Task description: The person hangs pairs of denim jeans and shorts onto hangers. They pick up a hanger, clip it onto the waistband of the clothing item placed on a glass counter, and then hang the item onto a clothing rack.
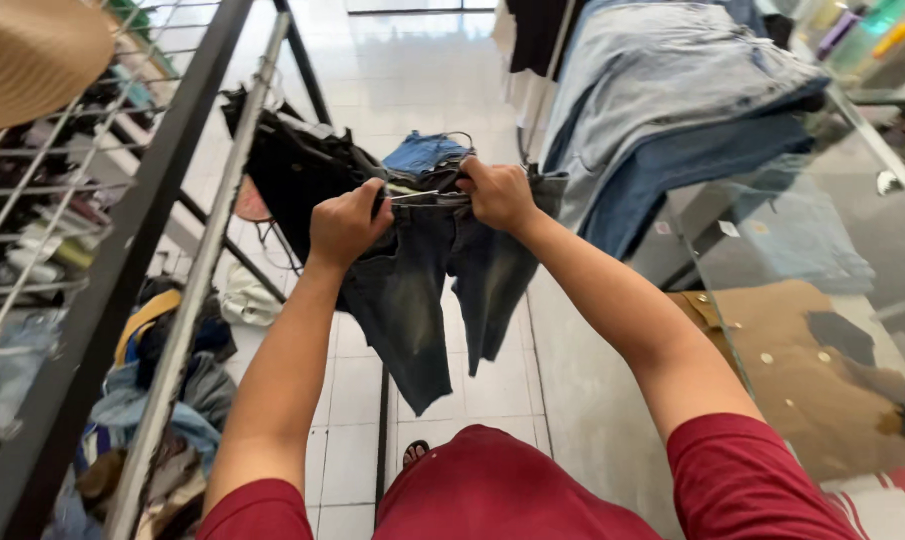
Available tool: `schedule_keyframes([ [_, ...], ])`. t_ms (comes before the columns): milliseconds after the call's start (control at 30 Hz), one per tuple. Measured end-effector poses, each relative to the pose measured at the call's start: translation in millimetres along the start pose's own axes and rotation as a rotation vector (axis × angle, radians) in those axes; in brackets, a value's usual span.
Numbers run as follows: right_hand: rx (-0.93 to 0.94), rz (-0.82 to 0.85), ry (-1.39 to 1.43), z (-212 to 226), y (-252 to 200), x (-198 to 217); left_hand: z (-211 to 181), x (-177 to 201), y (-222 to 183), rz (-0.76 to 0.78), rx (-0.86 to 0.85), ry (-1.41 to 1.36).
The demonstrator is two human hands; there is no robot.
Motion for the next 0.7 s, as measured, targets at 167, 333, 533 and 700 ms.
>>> schedule_keyframes([
  [167, -0.014, 0.076, -0.021, 21, -6, -41, 36, -9, -32, 0.053, 0.111, 0.01],
  [333, -0.083, 0.146, -0.046, 37, 3, -69, 73, -36, -53, 0.143, 0.214, -0.031],
  [533, -0.182, 0.206, -0.16, 35, 24, -89, 107, -79, -56, 0.189, 0.283, -0.234],
  [700, -0.181, 0.237, -0.137, 63, 53, -87, 143, -62, -63, 0.117, 0.376, -0.218],
])
Point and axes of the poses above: each hand's wrist, its own y-axis towards the middle knuckle, its own x-axis out of the back of the hand, z = x × y, the point moved 10 cm from there along y, towards the middle knuckle, and after that the axes turned 4 degrees about -y, right-handed, at the moved point
